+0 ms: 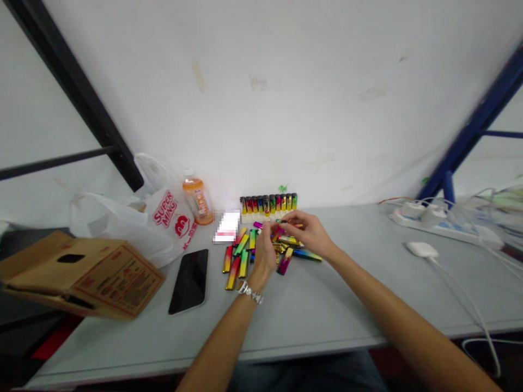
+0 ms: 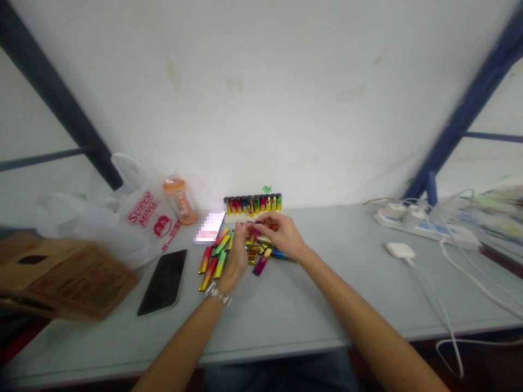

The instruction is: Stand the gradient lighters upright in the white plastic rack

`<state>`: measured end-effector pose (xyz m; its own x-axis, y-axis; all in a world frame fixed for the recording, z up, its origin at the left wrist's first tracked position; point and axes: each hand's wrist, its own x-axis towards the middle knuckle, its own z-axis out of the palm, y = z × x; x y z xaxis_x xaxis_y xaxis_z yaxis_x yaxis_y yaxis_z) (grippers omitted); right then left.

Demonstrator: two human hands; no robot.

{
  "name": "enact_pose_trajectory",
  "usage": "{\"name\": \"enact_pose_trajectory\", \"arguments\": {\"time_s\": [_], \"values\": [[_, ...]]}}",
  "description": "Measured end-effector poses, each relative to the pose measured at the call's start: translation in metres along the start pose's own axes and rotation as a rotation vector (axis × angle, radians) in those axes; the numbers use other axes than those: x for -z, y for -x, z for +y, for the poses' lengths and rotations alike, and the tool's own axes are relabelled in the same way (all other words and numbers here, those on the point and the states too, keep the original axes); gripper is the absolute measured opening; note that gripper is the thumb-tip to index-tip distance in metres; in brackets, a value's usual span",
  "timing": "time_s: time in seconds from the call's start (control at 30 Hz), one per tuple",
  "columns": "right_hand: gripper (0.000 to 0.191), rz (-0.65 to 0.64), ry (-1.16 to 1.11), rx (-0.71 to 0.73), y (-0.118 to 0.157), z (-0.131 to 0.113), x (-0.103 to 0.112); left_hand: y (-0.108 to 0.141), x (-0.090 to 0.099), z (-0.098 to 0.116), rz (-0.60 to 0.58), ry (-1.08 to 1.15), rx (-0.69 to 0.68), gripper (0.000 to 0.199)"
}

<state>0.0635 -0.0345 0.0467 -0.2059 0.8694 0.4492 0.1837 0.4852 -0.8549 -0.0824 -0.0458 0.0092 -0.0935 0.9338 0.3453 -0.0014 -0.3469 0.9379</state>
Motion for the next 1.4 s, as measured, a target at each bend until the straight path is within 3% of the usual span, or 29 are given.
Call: {"name": "enact_pose_trajectory", "arguments": {"time_s": [0.13, 0.3, 0.57, 0.67, 0.8, 1.03, 1.2, 1.4], "values": [[0.030, 0.082, 0.090, 0.057, -0.045, 0.012, 0.021, -0.009, 0.011, -0.001, 0.151, -0.183, -0.088, 0.047], [0.010, 0.038, 0.439, 0.123, -0.097, 0.042, 0.026, -0.011, 0.022, -0.004, 0.161, -0.242, -0.114, 0.040], [0.011, -0.087, 0.511, 0.077, -0.122, 0.067, 0.016, -0.012, 0.021, -0.010, 0.150, -0.265, -0.106, 0.046], [0.014, -0.103, 0.585, 0.053, -0.124, 0.069, 0.016, -0.013, 0.022, -0.010, 0.166, -0.246, -0.084, 0.049], [0.023, -0.072, 0.849, 0.064, -0.118, 0.065, 0.013, -0.013, 0.022, -0.009, 0.184, -0.243, -0.070, 0.051], [0.048, -0.119, 1.088, 0.006, -0.078, 0.048, 0.009, -0.012, 0.021, -0.003, 0.172, -0.281, -0.042, 0.049], [0.031, -0.240, 1.131, 0.029, -0.053, 0.050, 0.011, -0.011, 0.018, 0.001, 0.161, -0.288, -0.072, 0.047], [0.021, -0.268, 1.155, 0.023, -0.056, 0.049, 0.012, -0.011, 0.017, 0.003, 0.148, -0.291, -0.073, 0.046]]}}
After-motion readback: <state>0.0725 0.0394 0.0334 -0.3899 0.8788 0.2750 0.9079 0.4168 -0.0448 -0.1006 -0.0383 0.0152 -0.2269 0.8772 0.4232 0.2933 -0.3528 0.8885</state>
